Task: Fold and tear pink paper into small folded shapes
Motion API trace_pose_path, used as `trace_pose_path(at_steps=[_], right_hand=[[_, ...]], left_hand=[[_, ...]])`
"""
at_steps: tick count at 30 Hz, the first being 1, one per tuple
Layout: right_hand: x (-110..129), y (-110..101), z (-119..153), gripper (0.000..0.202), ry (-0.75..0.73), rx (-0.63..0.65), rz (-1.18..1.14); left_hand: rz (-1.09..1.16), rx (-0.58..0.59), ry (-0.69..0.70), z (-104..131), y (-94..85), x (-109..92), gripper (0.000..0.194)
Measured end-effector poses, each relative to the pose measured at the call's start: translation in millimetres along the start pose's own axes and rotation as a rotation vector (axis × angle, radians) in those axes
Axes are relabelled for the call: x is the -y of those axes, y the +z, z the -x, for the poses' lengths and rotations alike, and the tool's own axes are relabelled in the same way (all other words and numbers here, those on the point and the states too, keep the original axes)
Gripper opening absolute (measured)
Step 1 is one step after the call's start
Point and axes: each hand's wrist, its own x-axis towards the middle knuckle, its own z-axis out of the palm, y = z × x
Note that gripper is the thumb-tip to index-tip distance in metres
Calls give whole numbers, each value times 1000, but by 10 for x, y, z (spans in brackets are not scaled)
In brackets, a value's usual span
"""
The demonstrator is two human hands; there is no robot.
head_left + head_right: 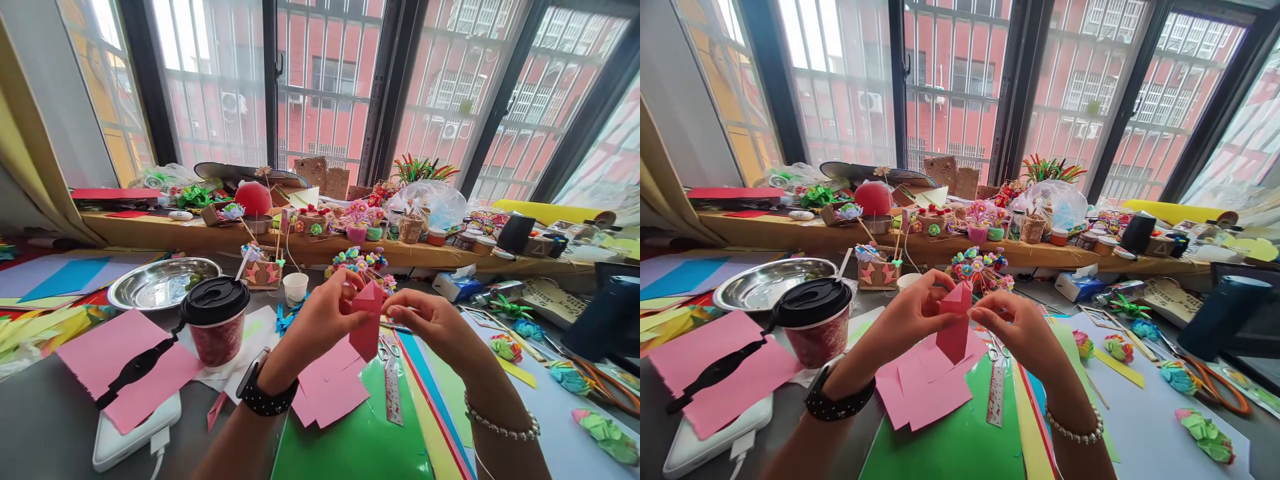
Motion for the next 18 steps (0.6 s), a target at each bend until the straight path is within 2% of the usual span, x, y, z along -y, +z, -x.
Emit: trace_pose_path(at_steps=[2, 5, 8, 11, 14, 18], right_hand=[[0, 0, 0, 27, 26, -61, -48], [-5, 24, -4, 27, 17, -65, -105], [-11, 46, -9, 24, -6, -97, -154], [1, 54, -9, 19, -28, -215, -255], [26, 43, -3, 17, -29, -357, -363], [52, 13, 10, 15, -13, -488, -494]], left_hand=[[-107, 50, 10, 21, 3, -5, 23], [-178, 129, 38, 53, 16, -26, 24], [-155, 126, 46, 62, 27, -39, 24], [-62, 96, -3, 40, 25, -50, 25], [144, 74, -55, 12, 8, -78, 29], [330, 5, -62, 16, -35, -152, 25]])
